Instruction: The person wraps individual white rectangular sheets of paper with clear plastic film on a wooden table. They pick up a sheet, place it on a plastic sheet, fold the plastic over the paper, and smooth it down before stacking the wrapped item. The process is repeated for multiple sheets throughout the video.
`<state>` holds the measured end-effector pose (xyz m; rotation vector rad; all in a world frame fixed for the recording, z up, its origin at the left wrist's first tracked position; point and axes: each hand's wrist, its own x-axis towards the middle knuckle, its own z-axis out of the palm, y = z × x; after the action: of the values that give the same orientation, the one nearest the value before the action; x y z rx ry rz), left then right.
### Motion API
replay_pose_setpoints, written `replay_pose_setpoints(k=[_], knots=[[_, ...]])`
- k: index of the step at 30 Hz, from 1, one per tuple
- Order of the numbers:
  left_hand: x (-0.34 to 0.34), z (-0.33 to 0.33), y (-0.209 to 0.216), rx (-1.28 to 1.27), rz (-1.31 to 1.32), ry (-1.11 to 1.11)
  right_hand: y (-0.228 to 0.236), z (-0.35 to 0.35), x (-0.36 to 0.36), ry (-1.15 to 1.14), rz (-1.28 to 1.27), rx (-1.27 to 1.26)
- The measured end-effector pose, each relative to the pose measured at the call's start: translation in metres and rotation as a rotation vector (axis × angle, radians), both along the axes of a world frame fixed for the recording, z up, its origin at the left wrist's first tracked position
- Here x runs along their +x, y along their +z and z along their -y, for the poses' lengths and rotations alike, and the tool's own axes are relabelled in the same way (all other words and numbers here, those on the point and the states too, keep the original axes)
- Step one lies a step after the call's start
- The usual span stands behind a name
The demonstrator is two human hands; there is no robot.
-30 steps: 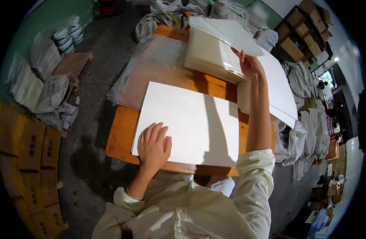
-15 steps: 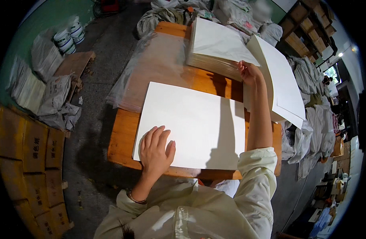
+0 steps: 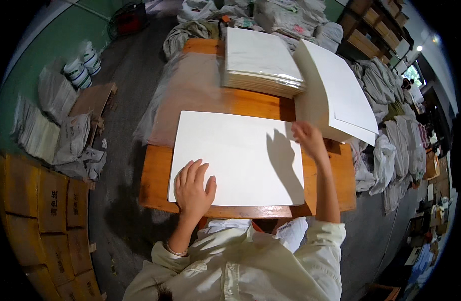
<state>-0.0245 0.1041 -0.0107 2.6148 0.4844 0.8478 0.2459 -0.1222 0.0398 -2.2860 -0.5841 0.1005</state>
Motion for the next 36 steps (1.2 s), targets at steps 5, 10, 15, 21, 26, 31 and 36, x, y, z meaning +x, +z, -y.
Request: replay_pose_setpoints(k=[5,10,15,21,26,31,36], knots=[[-0.002,0.002,-0.001,0.001,-0.046,-0.030,-0.029,0.069,-0.073,-0.082,-0.060,-0.108],[0.000,0.015,0.009,0.011,-0.215,-0.195,-0.019,0.078,-0.109,-0.016,-0.519,0.333],[0.025,0.057,0.017,-0.045,-0.210,-0.732,-0.004,0.087,-0.109,-0.074,-0.769,0.787],[0.036,0.061,0.017,-0.173,-0.226,-0.837,-0.012,0.097,-0.107,-0.042,-1.079,0.902],[0.037,0.063,0.020,-0.288,-0.194,-0.832,-0.028,0.112,-0.108,0.007,-1.212,0.766],[0.036,0.061,0.011,-0.508,-0.104,-0.766,-0.027,0.115,-0.121,0.005,-1.136,0.837],[0.033,0.058,0.010,-0.695,-0.212,-0.501,-0.039,0.117,-0.129,-0.008,-0.902,0.731]])
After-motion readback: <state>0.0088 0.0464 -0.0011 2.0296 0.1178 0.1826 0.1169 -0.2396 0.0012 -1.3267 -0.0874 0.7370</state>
